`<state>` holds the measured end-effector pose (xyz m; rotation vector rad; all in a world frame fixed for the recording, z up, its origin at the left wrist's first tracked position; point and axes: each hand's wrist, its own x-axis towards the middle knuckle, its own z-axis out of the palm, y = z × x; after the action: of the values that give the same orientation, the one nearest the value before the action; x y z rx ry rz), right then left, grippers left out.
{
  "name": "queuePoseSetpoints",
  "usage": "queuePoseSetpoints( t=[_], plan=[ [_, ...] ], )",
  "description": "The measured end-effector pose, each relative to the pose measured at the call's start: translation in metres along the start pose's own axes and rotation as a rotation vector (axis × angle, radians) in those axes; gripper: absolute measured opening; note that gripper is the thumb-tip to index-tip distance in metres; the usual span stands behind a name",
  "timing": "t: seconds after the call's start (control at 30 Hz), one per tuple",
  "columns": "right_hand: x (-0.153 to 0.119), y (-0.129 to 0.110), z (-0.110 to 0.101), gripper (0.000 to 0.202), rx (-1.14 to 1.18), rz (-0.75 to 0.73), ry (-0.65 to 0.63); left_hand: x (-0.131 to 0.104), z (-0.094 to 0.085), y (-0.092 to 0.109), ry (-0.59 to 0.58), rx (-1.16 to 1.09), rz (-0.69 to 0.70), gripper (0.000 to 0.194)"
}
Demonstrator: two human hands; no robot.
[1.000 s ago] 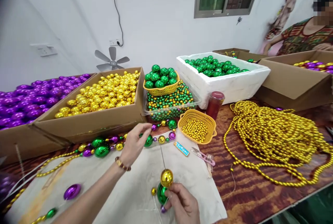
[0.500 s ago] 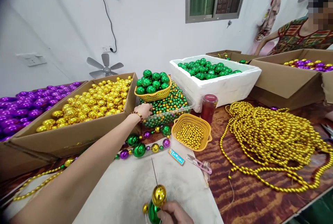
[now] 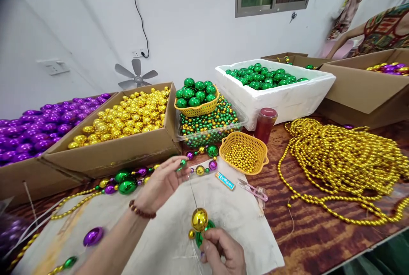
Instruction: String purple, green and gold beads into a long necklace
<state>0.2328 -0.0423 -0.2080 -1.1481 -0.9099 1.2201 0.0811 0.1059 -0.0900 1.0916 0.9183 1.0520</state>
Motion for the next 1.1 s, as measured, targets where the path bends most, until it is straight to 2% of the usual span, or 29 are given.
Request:
queuePoseSetpoints(
  t=[0.07,0.13,0.27,0.4,0.53,0.7,0.9,1.0,1.1],
  plan=[
    [-0.002,-0.003,0.001,0.032,-0.028,-0.035,-0.038,-0.027,-0.002,-0.015,0.01,-0.354,-0.124,0.022],
    [-0.004,-0.006,0.001,0.03,-0.051,-0.048,-0.057,-0.041,-0.003,-0.023,0.029,-0.514,-0.164,0.023],
    [-0.009,-0.011,0.004,0.029,-0.078,-0.025,-0.048,-0.047,-0.005,-0.025,0.081,-0.618,-0.147,0.023],
    [-0.011,-0.014,0.007,0.032,-0.094,-0.015,-0.035,-0.048,-0.007,-0.025,0.146,-0.644,-0.118,0.018],
    [-0.011,-0.017,0.009,0.032,-0.099,-0.005,-0.032,-0.05,-0.009,-0.027,0.16,-0.651,-0.109,0.018],
    [-0.013,-0.017,0.01,0.038,-0.126,0.065,-0.038,-0.051,-0.011,-0.026,0.156,-0.592,-0.085,0.02],
    [-0.01,-0.019,0.013,0.043,-0.068,0.098,-0.014,-0.055,-0.007,-0.027,0.143,-0.328,-0.042,0.029],
    [-0.006,-0.02,0.014,0.041,-0.026,0.095,-0.011,-0.065,0.0,-0.029,0.047,-0.175,-0.043,0.034],
    [-0.004,-0.015,0.014,0.041,0.018,0.118,0.033,-0.078,0.001,-0.033,-0.013,-0.018,-0.056,0.028]
  ],
)
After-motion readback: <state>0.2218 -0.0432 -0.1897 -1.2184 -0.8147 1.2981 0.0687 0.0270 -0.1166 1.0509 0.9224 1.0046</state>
